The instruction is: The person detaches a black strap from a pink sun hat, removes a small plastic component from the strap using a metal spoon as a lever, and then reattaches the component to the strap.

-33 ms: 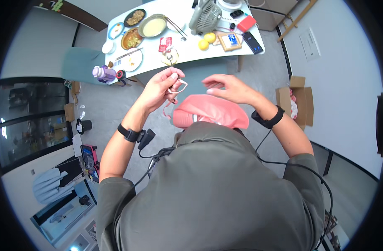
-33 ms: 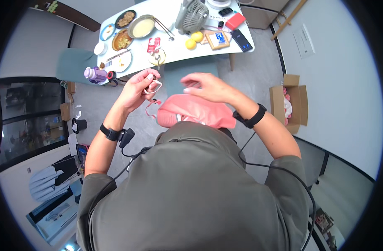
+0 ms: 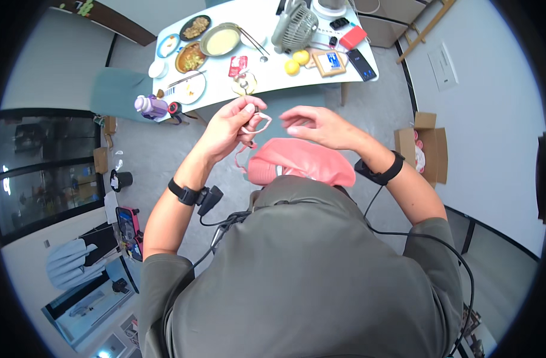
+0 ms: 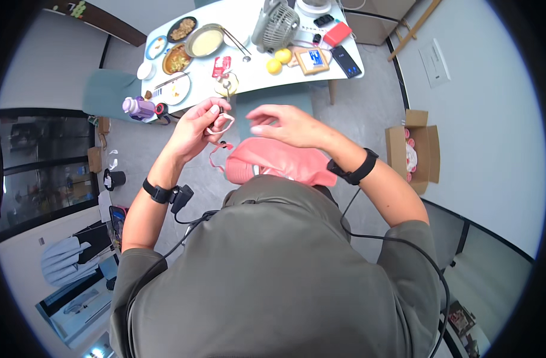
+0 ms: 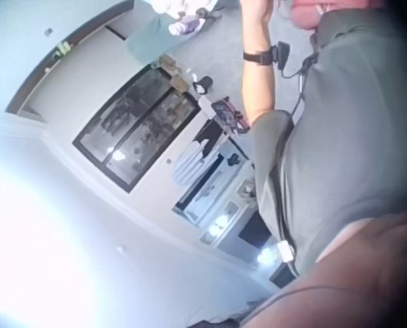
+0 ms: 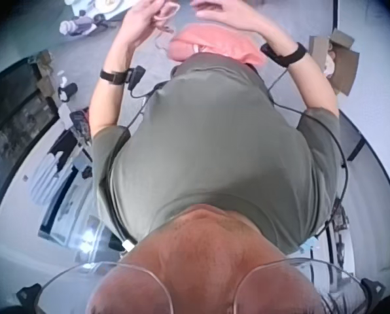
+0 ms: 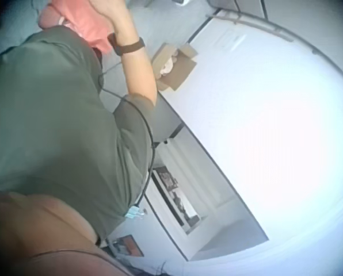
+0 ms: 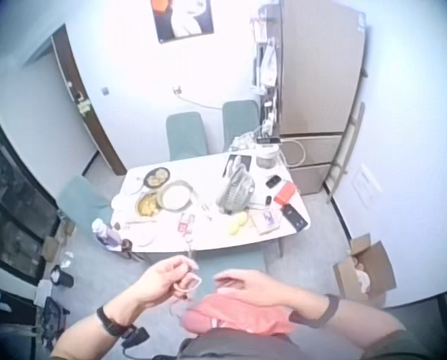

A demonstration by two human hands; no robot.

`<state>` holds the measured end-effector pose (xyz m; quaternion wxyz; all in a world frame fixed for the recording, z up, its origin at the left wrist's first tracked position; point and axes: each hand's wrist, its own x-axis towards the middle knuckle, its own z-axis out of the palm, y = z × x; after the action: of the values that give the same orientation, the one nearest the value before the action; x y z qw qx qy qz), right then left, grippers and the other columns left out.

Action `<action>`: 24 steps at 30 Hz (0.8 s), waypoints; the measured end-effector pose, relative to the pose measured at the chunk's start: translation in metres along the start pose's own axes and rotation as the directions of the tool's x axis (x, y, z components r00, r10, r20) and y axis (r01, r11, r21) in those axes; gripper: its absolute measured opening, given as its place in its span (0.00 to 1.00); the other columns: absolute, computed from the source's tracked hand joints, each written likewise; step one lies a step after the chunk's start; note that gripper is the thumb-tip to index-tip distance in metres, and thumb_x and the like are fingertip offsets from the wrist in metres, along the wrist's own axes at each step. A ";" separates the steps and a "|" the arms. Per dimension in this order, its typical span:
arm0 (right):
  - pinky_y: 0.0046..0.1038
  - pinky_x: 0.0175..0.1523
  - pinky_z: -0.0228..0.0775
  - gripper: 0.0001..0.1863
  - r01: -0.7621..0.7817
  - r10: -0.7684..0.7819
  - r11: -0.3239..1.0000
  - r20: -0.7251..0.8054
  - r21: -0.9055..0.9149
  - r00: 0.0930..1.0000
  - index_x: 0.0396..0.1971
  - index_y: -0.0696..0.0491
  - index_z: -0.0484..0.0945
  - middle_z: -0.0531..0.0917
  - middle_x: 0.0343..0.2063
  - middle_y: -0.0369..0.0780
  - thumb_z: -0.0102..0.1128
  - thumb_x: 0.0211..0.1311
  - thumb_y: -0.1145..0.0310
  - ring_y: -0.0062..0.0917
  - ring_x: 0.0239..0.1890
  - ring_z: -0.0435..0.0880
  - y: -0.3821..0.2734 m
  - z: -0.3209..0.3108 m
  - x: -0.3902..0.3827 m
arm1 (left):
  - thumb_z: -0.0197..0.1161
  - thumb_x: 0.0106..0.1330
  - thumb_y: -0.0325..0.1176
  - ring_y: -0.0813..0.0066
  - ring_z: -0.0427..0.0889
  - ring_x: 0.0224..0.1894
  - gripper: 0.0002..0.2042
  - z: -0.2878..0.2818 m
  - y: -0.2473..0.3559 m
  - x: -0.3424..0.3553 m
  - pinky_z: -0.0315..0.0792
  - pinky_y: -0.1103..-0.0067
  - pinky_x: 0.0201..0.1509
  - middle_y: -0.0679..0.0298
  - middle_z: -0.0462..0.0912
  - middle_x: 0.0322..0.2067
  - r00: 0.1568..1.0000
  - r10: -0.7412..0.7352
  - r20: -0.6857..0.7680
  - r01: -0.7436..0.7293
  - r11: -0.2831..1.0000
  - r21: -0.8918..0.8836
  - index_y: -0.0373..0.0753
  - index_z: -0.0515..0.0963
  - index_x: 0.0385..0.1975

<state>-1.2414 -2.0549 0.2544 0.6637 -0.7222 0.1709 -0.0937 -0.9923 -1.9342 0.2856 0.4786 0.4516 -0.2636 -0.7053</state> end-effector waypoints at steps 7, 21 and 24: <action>0.25 0.35 0.84 0.18 -0.193 0.203 0.939 -0.006 0.286 0.979 0.39 0.61 0.78 0.86 0.32 0.42 0.61 0.73 0.57 0.24 0.32 0.88 -0.079 0.012 0.025 | 0.47 0.81 0.34 0.86 0.74 0.29 0.12 0.047 0.037 -0.019 0.76 0.83 0.39 0.70 0.77 0.34 0.989 0.103 -0.105 -0.080 0.977 0.198 0.41 0.70 0.58; 0.29 0.51 0.79 0.13 0.142 -0.062 0.875 -0.183 0.462 0.981 0.43 0.59 0.80 0.85 0.42 0.42 0.59 0.74 0.63 0.25 0.47 0.85 -0.113 -0.006 -0.001 | 0.52 0.80 0.38 0.85 0.61 0.26 0.16 0.061 0.065 -0.031 0.59 0.84 0.31 0.61 0.80 0.36 0.977 0.176 0.119 -0.183 0.981 0.057 0.40 0.67 0.62; 0.32 0.55 0.77 0.13 0.168 -0.084 0.812 -0.173 0.558 0.981 0.44 0.60 0.80 0.86 0.43 0.43 0.57 0.75 0.64 0.27 0.47 0.85 -0.115 -0.009 -0.005 | 0.52 0.80 0.38 0.85 0.60 0.25 0.14 0.064 0.067 -0.034 0.57 0.84 0.29 0.65 0.76 0.33 0.980 0.164 0.115 -0.170 0.985 0.040 0.39 0.69 0.59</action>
<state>-1.2350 -2.0550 0.3701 0.8277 -0.4920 0.1328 -0.2350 -1.0157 -1.9345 0.3820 0.5095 0.3996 -0.3440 -0.6800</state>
